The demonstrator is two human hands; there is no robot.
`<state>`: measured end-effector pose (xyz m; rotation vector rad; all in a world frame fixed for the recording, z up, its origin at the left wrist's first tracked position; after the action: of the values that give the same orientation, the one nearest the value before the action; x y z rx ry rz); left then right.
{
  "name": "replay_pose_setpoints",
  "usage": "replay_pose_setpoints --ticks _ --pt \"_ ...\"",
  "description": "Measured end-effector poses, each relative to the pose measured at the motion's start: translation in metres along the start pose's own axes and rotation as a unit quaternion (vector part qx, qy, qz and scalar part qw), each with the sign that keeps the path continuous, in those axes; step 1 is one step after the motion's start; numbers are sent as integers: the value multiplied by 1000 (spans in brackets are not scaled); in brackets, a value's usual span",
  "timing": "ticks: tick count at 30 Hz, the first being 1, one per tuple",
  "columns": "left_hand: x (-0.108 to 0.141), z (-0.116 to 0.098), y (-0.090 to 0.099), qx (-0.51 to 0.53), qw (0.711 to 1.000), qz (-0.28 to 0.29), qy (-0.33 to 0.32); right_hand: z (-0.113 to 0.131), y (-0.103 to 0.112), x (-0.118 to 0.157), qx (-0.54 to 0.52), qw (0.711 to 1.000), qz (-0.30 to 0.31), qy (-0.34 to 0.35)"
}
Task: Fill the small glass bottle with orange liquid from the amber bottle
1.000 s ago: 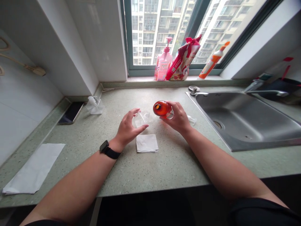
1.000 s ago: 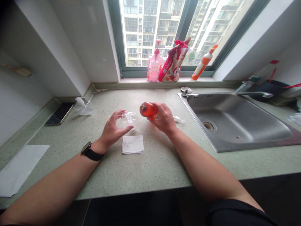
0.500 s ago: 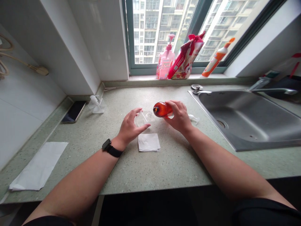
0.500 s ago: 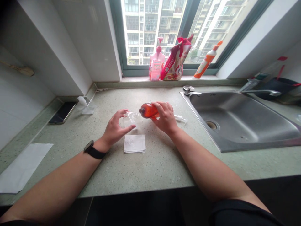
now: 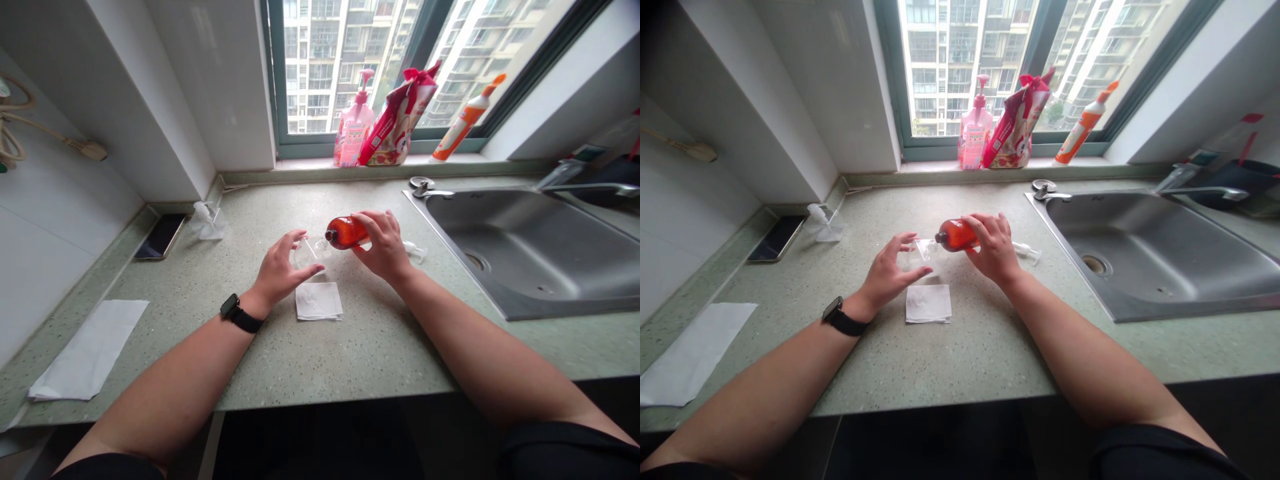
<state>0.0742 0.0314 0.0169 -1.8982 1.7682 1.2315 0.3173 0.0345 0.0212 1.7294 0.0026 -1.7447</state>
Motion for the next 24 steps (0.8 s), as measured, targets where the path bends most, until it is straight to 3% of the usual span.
replay_pose_setpoints --ticks 24 --pt "2 6 -2 1 1000 12 19 3 4 -3 2 1000 -10 13"
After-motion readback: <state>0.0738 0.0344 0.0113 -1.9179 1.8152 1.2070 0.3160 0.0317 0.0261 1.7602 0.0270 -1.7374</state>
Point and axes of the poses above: each hand's wrist, its own x-axis away from the middle knuckle, its own y-axis out of the back of the hand, z = x × y, the point moved 7 cm from there along -x, towards the middle knuckle, and after that the axes turned 15 degrees about -z, right-handed, at the moved point
